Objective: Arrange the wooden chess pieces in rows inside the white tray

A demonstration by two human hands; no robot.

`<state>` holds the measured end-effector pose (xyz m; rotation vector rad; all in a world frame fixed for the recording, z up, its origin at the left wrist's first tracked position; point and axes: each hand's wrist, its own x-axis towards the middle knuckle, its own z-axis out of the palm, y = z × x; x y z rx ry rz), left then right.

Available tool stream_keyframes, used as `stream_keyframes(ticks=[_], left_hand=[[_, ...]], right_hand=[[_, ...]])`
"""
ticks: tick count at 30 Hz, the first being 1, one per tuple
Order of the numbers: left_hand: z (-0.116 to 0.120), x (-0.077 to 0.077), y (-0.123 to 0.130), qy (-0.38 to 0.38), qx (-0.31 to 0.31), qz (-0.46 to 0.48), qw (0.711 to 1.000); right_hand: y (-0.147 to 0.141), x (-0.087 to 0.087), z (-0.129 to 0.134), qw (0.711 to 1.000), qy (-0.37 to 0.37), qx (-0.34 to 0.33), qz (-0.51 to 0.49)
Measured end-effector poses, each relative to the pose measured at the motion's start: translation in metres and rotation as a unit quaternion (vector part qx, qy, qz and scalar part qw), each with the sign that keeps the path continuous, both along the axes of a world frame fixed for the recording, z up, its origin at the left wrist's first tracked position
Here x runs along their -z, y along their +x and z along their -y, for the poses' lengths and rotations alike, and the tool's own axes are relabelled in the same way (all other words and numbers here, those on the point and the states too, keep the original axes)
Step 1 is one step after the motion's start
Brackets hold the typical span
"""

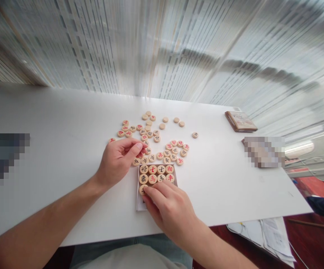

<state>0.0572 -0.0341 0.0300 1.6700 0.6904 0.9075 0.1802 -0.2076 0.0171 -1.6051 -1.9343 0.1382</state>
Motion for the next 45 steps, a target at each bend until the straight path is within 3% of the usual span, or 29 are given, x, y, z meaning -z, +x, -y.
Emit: stream_keyframes(ticks=[8, 13, 17, 19, 24, 29, 36, 41, 45], left_hand=[[0.000, -0.001, 0.000, 0.010, -0.009, -0.008, 1.000], [-0.001, -0.002, -0.001, 0.017, -0.011, -0.012, 1.000], [-0.007, -0.004, -0.003, 0.024, -0.031, -0.016, 0.999], [-0.013, -0.004, -0.005, 0.033, -0.052, -0.022, 0.998], [-0.035, -0.003, -0.011, 0.061, -0.114, -0.035, 0.991], [-0.047, -0.009, -0.016, 0.084, -0.152, -0.046, 0.984], [-0.042, -0.005, -0.019, 0.160, -0.160, -0.103, 0.969], [-0.043, 0.004, -0.018, 0.172, -0.157, -0.119, 0.965], [-0.040, -0.002, -0.016, 0.171, -0.155, -0.120, 0.966]], right_hand=[[0.001, -0.005, 0.004, 1.000, 0.002, 0.002, -0.010], [0.029, -0.029, 0.003, 0.997, 0.026, 0.048, -0.051], [0.075, -0.053, -0.031, 0.989, 0.080, 0.120, -0.027], [0.098, -0.056, -0.059, 0.982, 0.082, 0.152, -0.071], [0.128, -0.029, -0.117, 0.962, 0.109, 0.189, -0.167], [0.133, 0.002, -0.116, 0.964, 0.111, 0.195, -0.145], [0.143, 0.008, -0.111, 0.963, 0.128, 0.197, -0.131], [0.140, 0.009, -0.112, 0.963, 0.132, 0.193, -0.132], [0.141, 0.009, -0.111, 0.963, 0.131, 0.192, -0.136]])
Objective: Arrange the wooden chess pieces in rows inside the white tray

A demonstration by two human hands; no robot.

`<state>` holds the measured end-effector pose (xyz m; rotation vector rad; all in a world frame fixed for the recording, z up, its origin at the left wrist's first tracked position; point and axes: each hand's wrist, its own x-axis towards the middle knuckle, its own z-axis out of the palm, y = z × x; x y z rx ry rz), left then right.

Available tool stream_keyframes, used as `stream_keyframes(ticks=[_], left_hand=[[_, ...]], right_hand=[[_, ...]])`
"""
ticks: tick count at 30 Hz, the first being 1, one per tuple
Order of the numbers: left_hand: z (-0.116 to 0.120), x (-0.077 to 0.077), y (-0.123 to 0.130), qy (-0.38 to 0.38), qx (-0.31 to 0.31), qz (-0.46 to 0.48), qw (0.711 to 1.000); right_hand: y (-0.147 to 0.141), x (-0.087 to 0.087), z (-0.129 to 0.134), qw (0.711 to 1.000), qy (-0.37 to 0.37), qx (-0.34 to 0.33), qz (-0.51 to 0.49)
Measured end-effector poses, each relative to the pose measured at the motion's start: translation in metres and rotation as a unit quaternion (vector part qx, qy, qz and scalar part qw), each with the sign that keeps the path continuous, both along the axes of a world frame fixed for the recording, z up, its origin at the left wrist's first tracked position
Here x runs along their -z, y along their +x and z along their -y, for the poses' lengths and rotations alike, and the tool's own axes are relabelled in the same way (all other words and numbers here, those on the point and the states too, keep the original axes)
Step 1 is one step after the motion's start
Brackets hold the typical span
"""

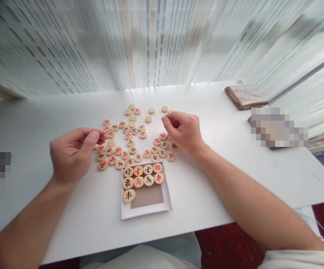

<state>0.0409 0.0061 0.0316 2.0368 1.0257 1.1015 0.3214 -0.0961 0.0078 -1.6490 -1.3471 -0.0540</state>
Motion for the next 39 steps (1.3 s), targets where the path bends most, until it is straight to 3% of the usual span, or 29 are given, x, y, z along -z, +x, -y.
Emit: stream_keyframes(ticks=[7, 14, 18, 21, 25, 30, 39], left_hand=[[0.004, -0.022, 0.001, -0.026, 0.024, 0.058, 0.998], [-0.009, -0.044, -0.019, -0.091, 0.057, 0.085, 0.991], [-0.014, -0.033, -0.026, -0.059, 0.030, 0.032, 0.997], [-0.020, -0.016, -0.029, 0.054, -0.020, -0.040, 0.998], [-0.028, 0.000, -0.037, 0.196, -0.004, -0.106, 0.975], [-0.033, 0.005, -0.046, 0.220, -0.018, -0.137, 0.966], [-0.021, 0.014, -0.032, 0.278, 0.102, -0.153, 0.943]], right_hand=[[0.002, 0.002, -0.001, 1.000, -0.004, -0.011, -0.005], [0.001, 0.002, -0.001, 1.000, -0.009, -0.013, -0.008], [-0.001, 0.002, -0.002, 1.000, -0.002, -0.021, -0.009], [-0.001, 0.002, -0.002, 1.000, -0.002, -0.024, -0.001], [0.000, 0.002, -0.001, 1.000, -0.010, -0.021, 0.006], [-0.001, 0.003, -0.001, 0.999, -0.022, -0.023, 0.013], [-0.011, 0.000, 0.002, 0.999, -0.018, -0.046, 0.015]])
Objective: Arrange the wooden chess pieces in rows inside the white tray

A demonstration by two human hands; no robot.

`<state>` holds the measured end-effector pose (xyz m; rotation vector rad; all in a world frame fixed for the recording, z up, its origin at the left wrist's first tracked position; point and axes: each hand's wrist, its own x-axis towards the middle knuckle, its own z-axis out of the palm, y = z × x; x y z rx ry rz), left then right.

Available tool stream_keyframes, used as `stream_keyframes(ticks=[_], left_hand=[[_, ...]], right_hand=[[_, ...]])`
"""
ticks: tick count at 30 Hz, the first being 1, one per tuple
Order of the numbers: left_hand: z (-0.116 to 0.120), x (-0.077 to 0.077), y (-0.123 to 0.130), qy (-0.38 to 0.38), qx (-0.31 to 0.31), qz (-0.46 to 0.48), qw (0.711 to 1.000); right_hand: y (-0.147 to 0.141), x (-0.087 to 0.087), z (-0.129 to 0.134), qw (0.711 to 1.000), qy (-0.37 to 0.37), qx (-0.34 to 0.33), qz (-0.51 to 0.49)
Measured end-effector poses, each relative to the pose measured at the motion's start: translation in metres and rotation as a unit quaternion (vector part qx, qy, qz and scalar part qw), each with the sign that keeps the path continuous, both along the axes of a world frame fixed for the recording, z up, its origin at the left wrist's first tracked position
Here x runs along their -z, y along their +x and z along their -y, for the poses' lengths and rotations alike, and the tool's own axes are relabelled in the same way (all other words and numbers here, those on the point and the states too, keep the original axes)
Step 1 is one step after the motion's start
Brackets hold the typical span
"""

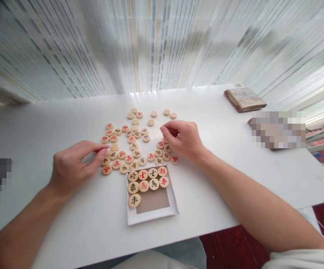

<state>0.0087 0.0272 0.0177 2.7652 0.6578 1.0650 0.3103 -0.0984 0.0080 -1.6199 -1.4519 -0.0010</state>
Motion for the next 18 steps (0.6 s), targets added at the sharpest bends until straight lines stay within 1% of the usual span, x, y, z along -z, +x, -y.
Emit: stream_keyframes(ticks=[2, 5, 12, 18], left_hand=[[0.0007, 0.0007, -0.0001, 0.003, 0.012, -0.013, 1.000], [0.0003, 0.0005, -0.0015, 0.005, 0.013, -0.025, 1.000], [0.0010, 0.0012, 0.0011, -0.011, 0.018, -0.029, 0.999], [0.0016, 0.0021, 0.0004, -0.028, 0.024, -0.052, 0.998]], right_hand=[[-0.0018, 0.0000, 0.0007, 1.000, 0.001, -0.010, 0.006], [-0.0026, -0.0001, 0.0011, 1.000, -0.002, -0.023, 0.007], [-0.0001, 0.0001, 0.0000, 1.000, 0.009, -0.017, 0.009], [-0.0011, -0.0002, -0.0001, 1.000, -0.008, -0.025, 0.012]])
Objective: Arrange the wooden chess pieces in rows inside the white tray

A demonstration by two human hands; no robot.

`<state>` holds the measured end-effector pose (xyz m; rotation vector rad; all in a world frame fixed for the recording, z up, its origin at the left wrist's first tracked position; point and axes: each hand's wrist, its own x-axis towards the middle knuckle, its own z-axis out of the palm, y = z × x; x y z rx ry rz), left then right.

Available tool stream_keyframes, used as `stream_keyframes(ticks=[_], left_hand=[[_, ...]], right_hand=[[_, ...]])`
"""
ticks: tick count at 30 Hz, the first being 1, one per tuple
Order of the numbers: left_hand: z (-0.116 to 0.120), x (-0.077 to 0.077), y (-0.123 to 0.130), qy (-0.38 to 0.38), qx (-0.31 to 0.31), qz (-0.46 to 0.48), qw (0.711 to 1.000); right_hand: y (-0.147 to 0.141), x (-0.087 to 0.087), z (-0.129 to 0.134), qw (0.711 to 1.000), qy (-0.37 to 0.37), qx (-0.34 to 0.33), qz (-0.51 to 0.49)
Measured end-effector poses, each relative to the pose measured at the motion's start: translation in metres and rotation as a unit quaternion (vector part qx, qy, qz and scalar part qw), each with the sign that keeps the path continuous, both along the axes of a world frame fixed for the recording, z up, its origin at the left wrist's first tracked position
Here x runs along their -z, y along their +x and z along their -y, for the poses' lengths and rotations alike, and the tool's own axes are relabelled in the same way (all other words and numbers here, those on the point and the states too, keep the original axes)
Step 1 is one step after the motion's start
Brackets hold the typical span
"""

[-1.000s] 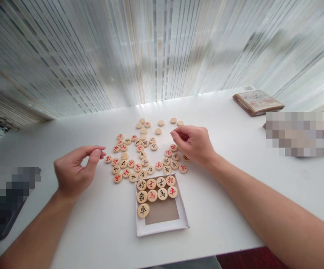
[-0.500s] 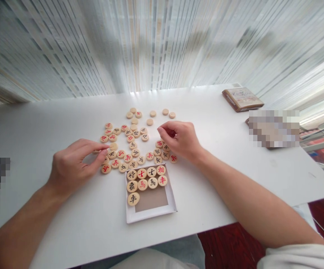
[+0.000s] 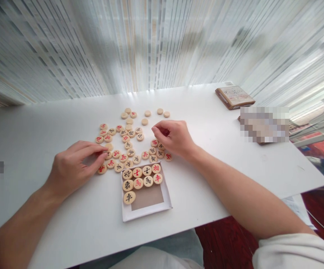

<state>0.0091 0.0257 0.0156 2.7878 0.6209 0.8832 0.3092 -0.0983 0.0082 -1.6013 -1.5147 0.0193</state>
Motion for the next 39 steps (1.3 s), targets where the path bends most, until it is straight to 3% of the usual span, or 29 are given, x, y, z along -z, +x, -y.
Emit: stream_keyframes(ticks=[18, 21, 26, 30, 39], left_hand=[[-0.001, 0.003, -0.001, -0.020, -0.018, -0.013, 1.000], [-0.002, 0.002, -0.002, -0.025, -0.025, -0.007, 0.999], [-0.007, 0.002, -0.006, -0.021, -0.040, 0.004, 0.999], [-0.009, 0.001, -0.005, -0.023, -0.048, 0.006, 0.999], [-0.004, -0.001, -0.002, -0.023, -0.061, 0.009, 0.998]], right_hand=[[-0.003, -0.001, 0.001, 0.999, -0.016, 0.025, -0.029], [0.001, -0.003, 0.000, 0.995, -0.012, 0.055, -0.080], [0.022, -0.003, -0.008, 0.973, 0.056, 0.094, -0.204], [0.030, -0.001, -0.011, 0.978, 0.033, 0.110, -0.177], [0.014, 0.002, -0.006, 0.991, -0.025, 0.080, -0.101]])
